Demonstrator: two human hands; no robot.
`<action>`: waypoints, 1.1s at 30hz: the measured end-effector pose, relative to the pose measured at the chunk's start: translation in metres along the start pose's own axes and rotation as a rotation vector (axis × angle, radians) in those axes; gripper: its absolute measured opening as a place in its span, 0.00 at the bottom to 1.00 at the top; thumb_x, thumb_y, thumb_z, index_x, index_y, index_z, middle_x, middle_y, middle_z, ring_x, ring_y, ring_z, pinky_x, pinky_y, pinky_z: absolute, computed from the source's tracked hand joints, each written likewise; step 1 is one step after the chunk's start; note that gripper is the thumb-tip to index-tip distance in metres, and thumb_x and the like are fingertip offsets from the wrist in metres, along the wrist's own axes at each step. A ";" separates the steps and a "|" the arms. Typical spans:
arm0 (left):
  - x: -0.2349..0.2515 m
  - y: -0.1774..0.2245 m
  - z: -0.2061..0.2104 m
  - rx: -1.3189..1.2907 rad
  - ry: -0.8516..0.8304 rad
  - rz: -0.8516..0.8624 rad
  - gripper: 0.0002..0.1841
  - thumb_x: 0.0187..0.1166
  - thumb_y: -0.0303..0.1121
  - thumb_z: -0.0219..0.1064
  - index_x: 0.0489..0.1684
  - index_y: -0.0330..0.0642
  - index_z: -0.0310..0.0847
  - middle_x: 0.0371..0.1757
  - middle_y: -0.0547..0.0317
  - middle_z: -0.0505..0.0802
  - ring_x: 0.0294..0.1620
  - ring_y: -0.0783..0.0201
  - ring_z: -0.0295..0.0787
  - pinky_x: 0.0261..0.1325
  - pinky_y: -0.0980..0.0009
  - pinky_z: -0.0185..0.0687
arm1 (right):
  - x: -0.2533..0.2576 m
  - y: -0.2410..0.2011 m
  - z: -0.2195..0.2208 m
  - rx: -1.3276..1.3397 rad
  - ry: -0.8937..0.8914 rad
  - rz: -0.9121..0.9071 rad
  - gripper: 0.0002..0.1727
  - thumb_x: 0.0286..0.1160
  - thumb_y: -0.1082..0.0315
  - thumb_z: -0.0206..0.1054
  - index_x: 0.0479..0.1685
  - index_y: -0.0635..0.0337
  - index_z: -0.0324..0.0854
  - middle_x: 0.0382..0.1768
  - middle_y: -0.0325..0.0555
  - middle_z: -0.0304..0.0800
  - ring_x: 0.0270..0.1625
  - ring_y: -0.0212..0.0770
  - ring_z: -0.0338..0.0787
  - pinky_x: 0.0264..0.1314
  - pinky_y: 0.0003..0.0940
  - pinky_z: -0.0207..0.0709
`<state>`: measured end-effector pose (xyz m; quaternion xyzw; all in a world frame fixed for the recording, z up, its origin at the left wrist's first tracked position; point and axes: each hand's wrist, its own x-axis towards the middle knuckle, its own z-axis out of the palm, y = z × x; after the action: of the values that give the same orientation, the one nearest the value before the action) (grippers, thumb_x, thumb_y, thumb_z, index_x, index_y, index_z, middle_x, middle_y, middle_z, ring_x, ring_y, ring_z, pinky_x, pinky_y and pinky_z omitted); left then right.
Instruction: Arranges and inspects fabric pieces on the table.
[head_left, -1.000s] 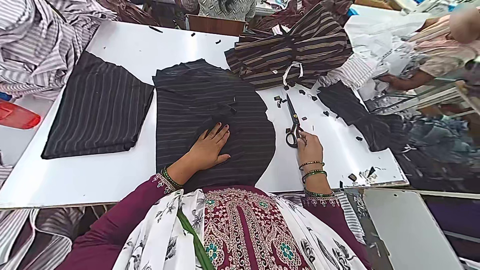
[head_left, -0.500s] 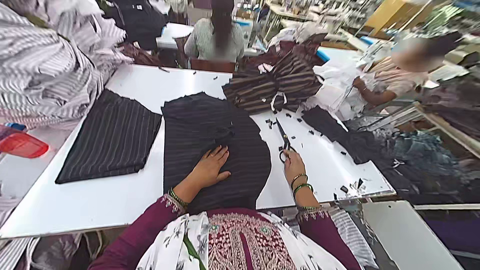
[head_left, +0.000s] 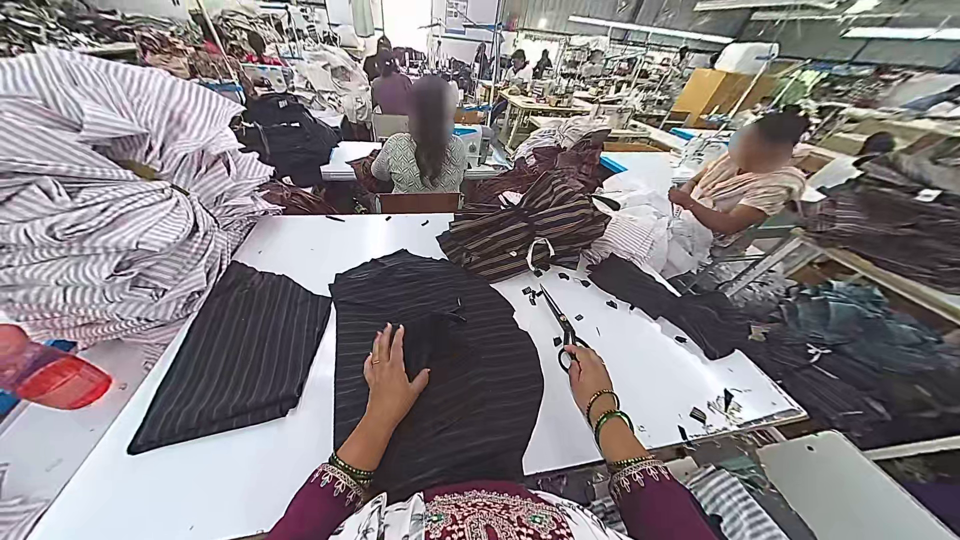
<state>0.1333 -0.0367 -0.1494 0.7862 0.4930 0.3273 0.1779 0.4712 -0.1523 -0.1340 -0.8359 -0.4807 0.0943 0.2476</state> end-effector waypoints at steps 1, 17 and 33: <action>0.002 -0.002 -0.006 -0.033 -0.134 -0.081 0.33 0.75 0.38 0.72 0.79 0.32 0.73 0.84 0.32 0.73 0.90 0.33 0.59 0.87 0.32 0.45 | 0.000 0.000 -0.001 0.005 -0.008 0.006 0.21 0.86 0.79 0.50 0.73 0.71 0.78 0.74 0.69 0.80 0.82 0.65 0.74 0.89 0.52 0.59; 0.018 -0.046 -0.064 -0.777 0.067 -0.603 0.40 0.76 0.14 0.63 0.90 0.31 0.46 0.79 0.31 0.73 0.64 0.58 0.84 0.63 0.69 0.81 | 0.000 0.005 -0.001 0.029 -0.004 0.004 0.22 0.86 0.78 0.49 0.73 0.71 0.78 0.74 0.70 0.79 0.82 0.66 0.74 0.88 0.54 0.59; 0.035 -0.061 -0.071 -0.143 0.089 -0.358 0.30 0.70 0.29 0.79 0.70 0.27 0.75 0.57 0.35 0.91 0.59 0.47 0.91 0.66 0.51 0.81 | 0.002 0.000 0.004 -0.021 0.025 0.060 0.20 0.88 0.78 0.49 0.70 0.72 0.80 0.71 0.71 0.81 0.80 0.69 0.75 0.85 0.61 0.62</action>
<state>0.0547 0.0194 -0.1235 0.6560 0.6080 0.3590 0.2668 0.4701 -0.1492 -0.1371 -0.8537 -0.4531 0.0863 0.2419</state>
